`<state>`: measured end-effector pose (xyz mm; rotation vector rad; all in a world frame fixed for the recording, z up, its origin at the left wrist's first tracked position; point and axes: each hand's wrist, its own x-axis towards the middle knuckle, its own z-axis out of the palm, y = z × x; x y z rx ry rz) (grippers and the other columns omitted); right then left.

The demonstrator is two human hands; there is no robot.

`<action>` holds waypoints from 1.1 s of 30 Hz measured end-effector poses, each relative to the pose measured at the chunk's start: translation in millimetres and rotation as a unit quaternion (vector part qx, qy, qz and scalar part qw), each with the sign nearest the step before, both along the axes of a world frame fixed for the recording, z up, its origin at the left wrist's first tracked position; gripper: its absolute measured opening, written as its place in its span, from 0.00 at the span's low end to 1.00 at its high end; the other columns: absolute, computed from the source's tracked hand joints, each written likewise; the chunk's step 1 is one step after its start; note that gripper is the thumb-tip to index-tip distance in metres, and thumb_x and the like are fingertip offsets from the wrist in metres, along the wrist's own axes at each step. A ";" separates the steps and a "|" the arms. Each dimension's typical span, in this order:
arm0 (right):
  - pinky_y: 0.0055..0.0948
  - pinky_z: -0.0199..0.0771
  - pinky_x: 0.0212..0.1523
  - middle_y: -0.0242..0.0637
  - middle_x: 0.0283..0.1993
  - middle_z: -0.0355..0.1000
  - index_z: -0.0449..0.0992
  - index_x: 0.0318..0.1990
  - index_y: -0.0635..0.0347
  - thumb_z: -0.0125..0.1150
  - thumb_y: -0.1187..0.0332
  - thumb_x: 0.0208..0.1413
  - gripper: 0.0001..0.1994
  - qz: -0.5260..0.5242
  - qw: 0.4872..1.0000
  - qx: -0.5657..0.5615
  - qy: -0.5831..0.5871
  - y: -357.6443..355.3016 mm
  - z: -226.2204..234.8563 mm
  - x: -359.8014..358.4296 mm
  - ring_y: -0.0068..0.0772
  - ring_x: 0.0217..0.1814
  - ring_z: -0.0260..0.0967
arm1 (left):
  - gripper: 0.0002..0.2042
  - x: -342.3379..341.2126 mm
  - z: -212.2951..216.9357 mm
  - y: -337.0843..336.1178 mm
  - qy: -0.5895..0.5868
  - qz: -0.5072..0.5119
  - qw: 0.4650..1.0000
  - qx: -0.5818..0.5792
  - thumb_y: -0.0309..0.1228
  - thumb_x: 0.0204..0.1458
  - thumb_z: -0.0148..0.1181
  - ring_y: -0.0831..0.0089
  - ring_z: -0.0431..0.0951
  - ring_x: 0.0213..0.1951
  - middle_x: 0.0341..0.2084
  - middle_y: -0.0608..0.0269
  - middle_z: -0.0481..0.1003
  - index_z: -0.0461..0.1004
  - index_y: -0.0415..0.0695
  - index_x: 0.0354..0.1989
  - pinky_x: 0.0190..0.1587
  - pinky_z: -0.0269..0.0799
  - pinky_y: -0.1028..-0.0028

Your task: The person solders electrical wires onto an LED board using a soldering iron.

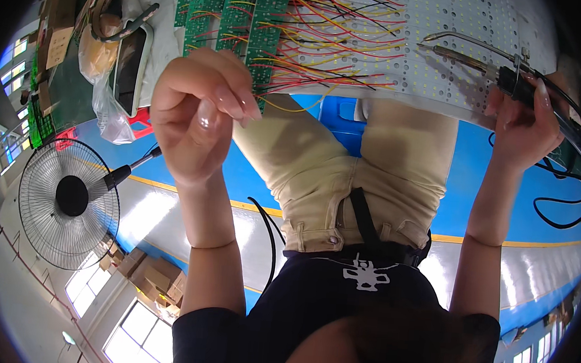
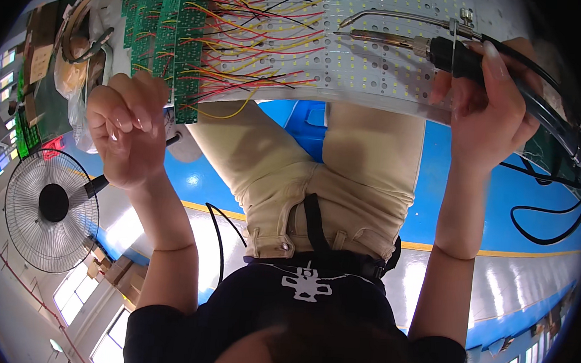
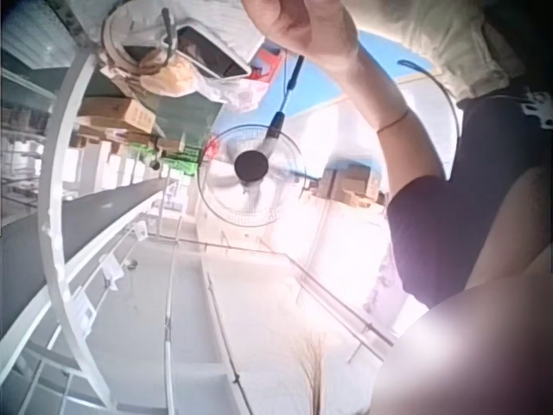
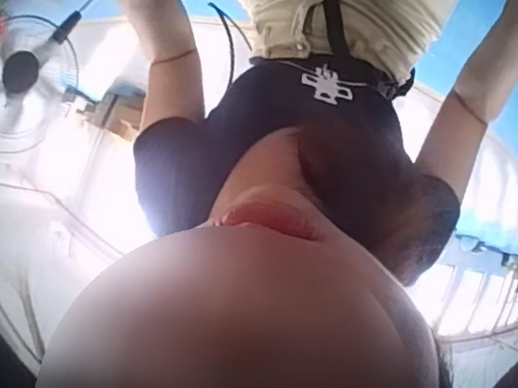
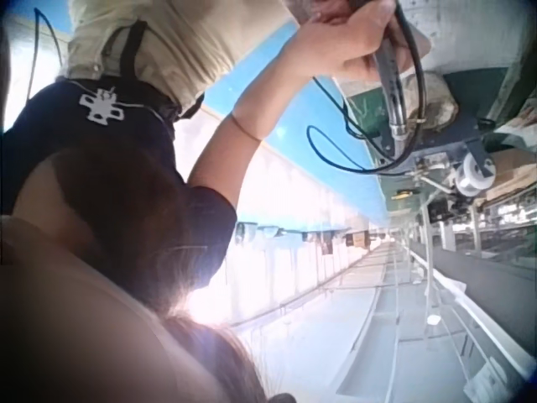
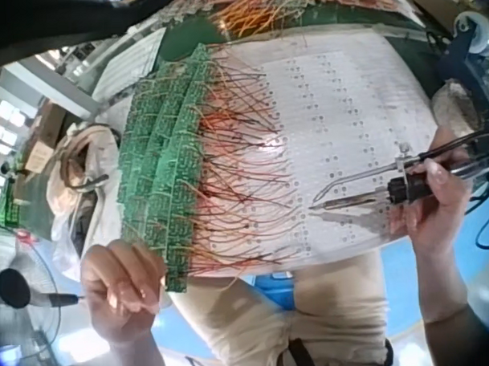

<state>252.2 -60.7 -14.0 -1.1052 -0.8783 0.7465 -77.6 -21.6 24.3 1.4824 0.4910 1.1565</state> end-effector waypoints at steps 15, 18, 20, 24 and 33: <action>0.24 0.62 0.14 0.37 0.26 0.68 0.75 0.39 0.75 0.51 0.75 0.61 0.09 -0.069 0.986 0.037 -0.149 3.5 -25.2 18.7 0.21 0.14 0.57 | 0.08 31.8 2.4 -28.4 -0.171 -0.090 0.968 -0.160 0.35 0.60 0.58 0.78 0.69 0.25 0.25 0.66 0.72 0.69 0.47 0.31 0.29 0.59 0.76; 0.26 0.63 0.13 0.38 0.26 0.66 0.75 0.38 0.73 0.50 0.77 0.60 0.08 0.108 0.992 0.063 0.019 1.2 -7.4 14.9 0.22 0.16 0.58 | 0.09 30.8 3.8 -29.5 -0.172 -0.091 0.964 -0.181 0.38 0.59 0.59 0.78 0.68 0.26 0.26 0.68 0.72 0.69 0.50 0.30 0.32 0.58 0.76; 0.25 0.62 0.13 0.37 0.27 0.65 0.74 0.38 0.73 0.50 0.77 0.60 0.07 0.124 0.989 0.071 0.030 3.2 -4.9 12.3 0.22 0.17 0.58 | 0.11 32.0 3.5 -30.0 -0.226 -0.123 0.937 -0.234 0.36 0.56 0.64 0.83 0.64 0.26 0.24 0.82 0.72 0.67 0.57 0.26 0.38 0.51 0.73; 0.24 0.59 0.13 0.36 0.25 0.64 0.73 0.37 0.75 0.50 0.77 0.59 0.08 0.007 0.994 0.049 -0.099 3.5 -13.9 8.7 0.22 0.15 0.56 | 0.13 21.8 2.5 -33.6 -0.273 -0.067 0.924 -0.259 0.28 0.43 0.64 0.84 0.62 0.25 0.17 0.84 0.69 0.64 0.57 0.18 0.38 0.50 0.73; 0.24 0.58 0.13 0.36 0.22 0.62 0.74 0.34 0.75 0.50 0.74 0.59 0.10 0.054 0.997 0.038 0.030 1.9 -1.8 4.9 0.21 0.11 0.51 | 0.11 -8.5 6.9 -32.0 -0.297 -0.053 0.936 -0.181 0.27 0.39 0.61 0.80 0.62 0.27 0.18 0.82 0.69 0.63 0.56 0.20 0.38 0.51 0.71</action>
